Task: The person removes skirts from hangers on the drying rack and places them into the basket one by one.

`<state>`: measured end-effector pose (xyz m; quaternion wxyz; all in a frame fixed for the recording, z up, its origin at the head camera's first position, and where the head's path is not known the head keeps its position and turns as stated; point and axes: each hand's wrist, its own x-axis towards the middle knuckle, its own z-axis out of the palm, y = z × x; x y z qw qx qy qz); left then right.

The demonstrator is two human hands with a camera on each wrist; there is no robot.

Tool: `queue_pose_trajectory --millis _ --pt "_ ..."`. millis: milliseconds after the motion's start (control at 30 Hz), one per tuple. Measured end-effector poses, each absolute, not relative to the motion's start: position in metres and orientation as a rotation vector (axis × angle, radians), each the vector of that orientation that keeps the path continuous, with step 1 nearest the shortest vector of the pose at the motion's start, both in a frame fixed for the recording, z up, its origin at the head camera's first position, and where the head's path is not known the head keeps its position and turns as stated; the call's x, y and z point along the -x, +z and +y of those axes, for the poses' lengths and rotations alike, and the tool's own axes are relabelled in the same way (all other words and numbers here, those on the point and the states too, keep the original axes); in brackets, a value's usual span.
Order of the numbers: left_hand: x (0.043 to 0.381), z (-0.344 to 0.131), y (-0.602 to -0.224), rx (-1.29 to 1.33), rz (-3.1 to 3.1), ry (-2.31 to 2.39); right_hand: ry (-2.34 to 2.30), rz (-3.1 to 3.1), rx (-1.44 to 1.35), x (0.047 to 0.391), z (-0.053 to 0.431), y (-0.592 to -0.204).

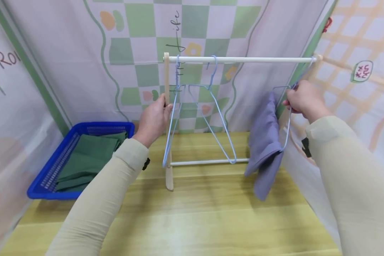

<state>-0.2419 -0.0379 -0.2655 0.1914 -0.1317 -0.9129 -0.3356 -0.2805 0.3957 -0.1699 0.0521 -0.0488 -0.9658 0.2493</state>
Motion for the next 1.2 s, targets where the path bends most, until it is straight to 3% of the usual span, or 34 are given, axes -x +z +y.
queue_pose_trajectory --millis 700,1200 --pt "0.242 -0.036 -0.265 0.377 -2.566 -0.936 0.457 -2.928 0.039 0.276 0.388 -0.168" --pt "0.243 -0.037 -0.266 0.365 -2.547 -0.924 0.504 -2.917 -0.020 0.276 0.370 -0.170"
